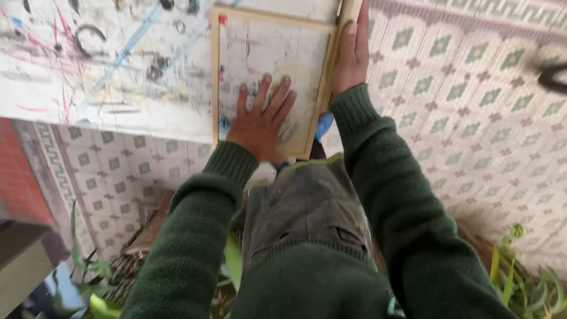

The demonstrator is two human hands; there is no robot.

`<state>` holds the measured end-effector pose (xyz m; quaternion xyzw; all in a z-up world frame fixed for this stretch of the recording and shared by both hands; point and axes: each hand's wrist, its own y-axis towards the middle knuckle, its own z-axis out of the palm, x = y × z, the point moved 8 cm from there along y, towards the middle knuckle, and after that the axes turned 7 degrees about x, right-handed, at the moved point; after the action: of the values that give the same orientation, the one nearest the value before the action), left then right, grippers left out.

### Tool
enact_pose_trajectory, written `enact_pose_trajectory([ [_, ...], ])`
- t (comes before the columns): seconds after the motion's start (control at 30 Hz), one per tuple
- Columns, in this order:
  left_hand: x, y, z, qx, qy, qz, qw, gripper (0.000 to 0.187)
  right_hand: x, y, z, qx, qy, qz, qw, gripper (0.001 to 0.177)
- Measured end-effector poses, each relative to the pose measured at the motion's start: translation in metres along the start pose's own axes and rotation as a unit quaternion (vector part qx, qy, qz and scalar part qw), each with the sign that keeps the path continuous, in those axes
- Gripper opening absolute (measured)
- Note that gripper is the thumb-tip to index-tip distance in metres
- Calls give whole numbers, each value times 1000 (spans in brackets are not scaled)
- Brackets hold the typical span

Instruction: Sanding the edges of a wooden frame on a workshop workbench.

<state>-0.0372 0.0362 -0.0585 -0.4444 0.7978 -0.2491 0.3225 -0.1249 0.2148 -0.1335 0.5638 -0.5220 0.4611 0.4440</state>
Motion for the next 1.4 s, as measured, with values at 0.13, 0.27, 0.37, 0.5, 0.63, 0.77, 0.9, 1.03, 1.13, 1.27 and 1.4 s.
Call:
enact_pose_trajectory([
  [0.13, 4, 1, 2, -30, -10, 14, 999, 146, 50, -114, 25, 14, 38, 79, 996, 62],
  [0.27, 4, 0, 1, -32, -18, 7, 999, 144, 35, -152, 39, -2, 204, 210, 956, 64],
  [0.37, -2, -5, 4, -26, -26, 12, 999, 146, 7, -59, 8, 1, 63, 70, 996, 62],
  [0.5, 5, 0, 4, -62, -20, 21, 998, 145, 1, -11, 0, -9, -5, -4, 1000, 64],
  [0.63, 4, -3, 5, -51, -20, 14, 998, 147, -4, -169, 26, 11, -13, 117, 993, 66],
  [0.77, 11, 2, -1, -89, -18, 18, 996, 143, 11, -115, 24, 11, 36, 154, 987, 67],
  [0.9, 3, 0, 1, -60, -19, 13, 998, 142, 1, -12, 3, -6, -205, -219, 954, 55],
  [1.03, 5, -2, -1, -41, 13, 13, 999, 143, 42, -90, 14, 6, 4, 26, 1000, 60],
  [1.13, 4, -1, 3, -54, -55, 16, 997, 142, 26, -177, 34, 46, 88, 170, 981, 66],
  [1.27, 5, 0, -4, -28, -21, 12, 999, 147, 6, -95, 13, 16, 8, 60, 998, 63],
  [1.4, 2, -2, -6, 12, -17, 9, 1000, 146, -3, -2, -5, -9, 109, 39, 993, 62],
])
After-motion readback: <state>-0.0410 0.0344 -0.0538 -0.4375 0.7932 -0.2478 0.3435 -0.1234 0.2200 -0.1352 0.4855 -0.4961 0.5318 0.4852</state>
